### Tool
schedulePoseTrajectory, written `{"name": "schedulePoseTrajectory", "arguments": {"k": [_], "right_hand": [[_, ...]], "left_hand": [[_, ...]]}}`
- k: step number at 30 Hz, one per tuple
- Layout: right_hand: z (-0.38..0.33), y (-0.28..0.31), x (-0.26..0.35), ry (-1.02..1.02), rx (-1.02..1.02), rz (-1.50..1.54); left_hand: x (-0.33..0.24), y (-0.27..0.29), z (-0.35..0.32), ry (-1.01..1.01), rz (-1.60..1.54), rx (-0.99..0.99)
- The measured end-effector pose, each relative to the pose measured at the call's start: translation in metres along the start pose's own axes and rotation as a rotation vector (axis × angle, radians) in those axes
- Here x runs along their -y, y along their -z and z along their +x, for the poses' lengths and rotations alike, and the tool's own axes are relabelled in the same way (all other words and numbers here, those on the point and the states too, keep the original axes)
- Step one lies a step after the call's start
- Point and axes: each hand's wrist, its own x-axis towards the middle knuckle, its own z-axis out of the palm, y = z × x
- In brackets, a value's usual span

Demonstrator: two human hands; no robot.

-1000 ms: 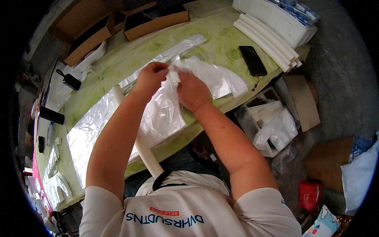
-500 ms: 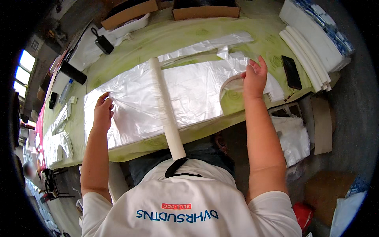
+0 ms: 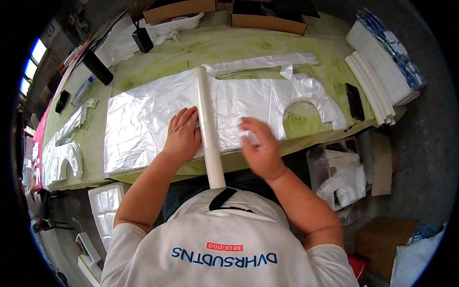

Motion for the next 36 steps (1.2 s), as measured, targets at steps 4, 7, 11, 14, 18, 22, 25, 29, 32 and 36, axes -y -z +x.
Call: {"name": "schedulePoseTrajectory", "arguments": {"k": [4,7,11,14,18,22,25,29,32,36], "right_hand": [[0.007,-0.037,0.022,0.175,0.26,-0.035],[0.012,-0.049,0.025,0.224,0.345,-0.068],[0.017,-0.047,0.032,0.244,0.38,-0.144],[0.016,-0.049,0.03,0.186,0.349,-0.089],[0.027,-0.047,0.023,0.143,0.205,-0.166],[0.052,-0.053,-0.001,0.226,0.26,-0.427],[0.079,-0.079,-0.012,0.266,0.355,-0.558],[0.125,-0.122,-0.029,0.22,0.453,-0.646],[0.164,-0.125,-0.062,0.037,0.454,-0.664],[0.235,-0.053,-0.108,-0.758,0.426,-0.269]], "left_hand": [[-0.001,0.001,-0.004,-0.011,0.106,0.06],[0.01,0.007,0.001,-0.037,0.048,0.093],[0.002,0.036,0.016,-0.056,-0.076,-0.152],[-0.011,0.045,0.027,-0.291,-0.156,-0.098],[0.003,0.042,0.037,-0.25,-0.128,-0.052],[0.009,0.042,0.023,-0.261,-0.259,0.005],[0.02,0.047,0.006,-0.261,-0.26,0.043],[0.032,0.053,-0.008,-0.193,-0.288,0.03],[0.031,0.056,-0.006,-0.175,-0.301,0.044],[0.03,0.053,-0.005,-0.162,-0.343,0.028]]}}
